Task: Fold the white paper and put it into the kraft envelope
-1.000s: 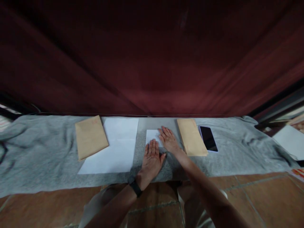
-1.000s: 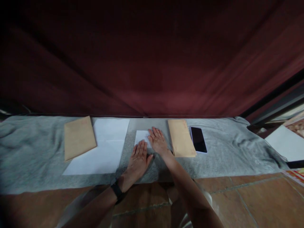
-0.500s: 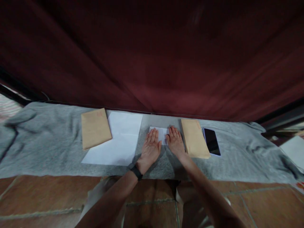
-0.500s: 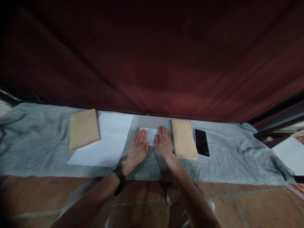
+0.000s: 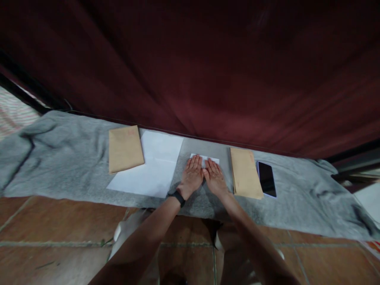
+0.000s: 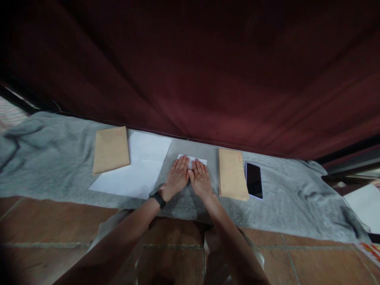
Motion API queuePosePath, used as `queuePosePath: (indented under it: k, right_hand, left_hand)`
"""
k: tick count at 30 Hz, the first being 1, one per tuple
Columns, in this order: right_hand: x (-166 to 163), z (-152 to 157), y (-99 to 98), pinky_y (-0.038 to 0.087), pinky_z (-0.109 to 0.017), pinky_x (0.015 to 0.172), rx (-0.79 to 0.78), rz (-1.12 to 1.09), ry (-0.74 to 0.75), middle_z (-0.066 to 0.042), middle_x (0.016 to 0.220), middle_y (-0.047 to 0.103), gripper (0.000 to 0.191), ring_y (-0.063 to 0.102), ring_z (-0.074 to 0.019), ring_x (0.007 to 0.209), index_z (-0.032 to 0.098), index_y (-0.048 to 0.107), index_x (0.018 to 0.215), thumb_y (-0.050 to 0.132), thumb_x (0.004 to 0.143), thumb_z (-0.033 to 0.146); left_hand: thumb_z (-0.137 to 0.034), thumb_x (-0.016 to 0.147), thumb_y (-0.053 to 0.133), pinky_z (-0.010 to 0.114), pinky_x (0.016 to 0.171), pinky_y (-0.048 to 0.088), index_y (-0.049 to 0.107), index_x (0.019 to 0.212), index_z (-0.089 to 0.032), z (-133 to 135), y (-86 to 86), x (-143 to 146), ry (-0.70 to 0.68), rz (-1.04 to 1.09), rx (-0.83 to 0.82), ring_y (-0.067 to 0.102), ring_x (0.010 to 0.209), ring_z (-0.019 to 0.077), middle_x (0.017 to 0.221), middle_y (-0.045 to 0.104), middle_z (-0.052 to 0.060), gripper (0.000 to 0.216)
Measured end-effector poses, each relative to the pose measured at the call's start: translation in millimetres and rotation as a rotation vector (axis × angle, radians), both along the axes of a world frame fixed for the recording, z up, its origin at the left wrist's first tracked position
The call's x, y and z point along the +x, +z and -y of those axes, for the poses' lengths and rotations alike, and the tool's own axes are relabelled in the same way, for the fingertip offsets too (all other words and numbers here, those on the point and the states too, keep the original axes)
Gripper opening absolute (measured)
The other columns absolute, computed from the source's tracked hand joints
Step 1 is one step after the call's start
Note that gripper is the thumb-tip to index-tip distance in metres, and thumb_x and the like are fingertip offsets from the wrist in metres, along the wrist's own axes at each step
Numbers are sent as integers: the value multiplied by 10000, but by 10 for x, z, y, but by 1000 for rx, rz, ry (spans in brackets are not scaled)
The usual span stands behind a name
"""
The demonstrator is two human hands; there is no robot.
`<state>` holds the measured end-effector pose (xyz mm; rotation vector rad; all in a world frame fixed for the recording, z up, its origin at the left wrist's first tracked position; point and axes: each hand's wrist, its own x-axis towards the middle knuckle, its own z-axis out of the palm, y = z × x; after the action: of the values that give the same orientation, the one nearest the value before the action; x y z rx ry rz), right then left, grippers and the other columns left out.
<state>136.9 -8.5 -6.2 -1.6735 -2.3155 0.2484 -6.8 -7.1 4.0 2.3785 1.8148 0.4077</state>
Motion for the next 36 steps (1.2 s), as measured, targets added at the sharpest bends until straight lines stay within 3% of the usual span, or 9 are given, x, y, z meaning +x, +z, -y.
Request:
queuePosePath:
  k: [10, 16, 22, 30, 36]
  right_hand:
    - [92, 100, -93, 234, -494, 1261, 113, 82, -87, -168, 1665, 329, 603, 318, -277, 1549, 69, 339, 1602, 262, 1096, 389]
    - [142, 117, -157, 276, -513, 1242, 175, 63, -117, -216, 1642, 356, 632, 362, -310, 1524, 26, 346, 1590, 298, 1091, 413]
    - [143, 170, -74, 270, -518, 1250, 155, 94, -158, -258, 1629, 354, 645, 349, -342, 1528, -30, 382, 1556, 365, 1086, 411]
    - [-49, 274, 95, 245, -492, 1278, 62, 70, 16, -180, 1662, 328, 638, 299, -297, 1561, 50, 398, 1572, 383, 1072, 445]
    - [-164, 278, 112, 268, -502, 1268, 42, 89, 21, -200, 1662, 311, 659, 332, -328, 1545, 53, 396, 1574, 469, 1033, 423]
  left_hand:
    - [-274, 1039, 286, 427, 1287, 196, 344, 1579, -10, 6, 19, -150, 153, -13, 8, 264, 1571, 262, 1663, 339, 189, 604]
    - [-255, 1030, 307, 447, 1275, 233, 378, 1561, 0, 28, 85, -265, 167, -11, 18, 317, 1549, 280, 1632, 393, 203, 593]
    - [-220, 1013, 313, 457, 1249, 286, 389, 1564, -33, 23, 115, -302, 187, 23, 8, 352, 1531, 287, 1617, 425, 195, 587]
    - [-197, 962, 426, 430, 1134, 427, 473, 1498, -30, -39, 222, -326, 200, 160, 4, 581, 1290, 307, 1369, 646, 210, 564]
    - [-206, 919, 525, 408, 1040, 507, 486, 1481, -127, -170, 159, -450, 233, 366, -59, 634, 1202, 277, 1291, 676, 159, 569]
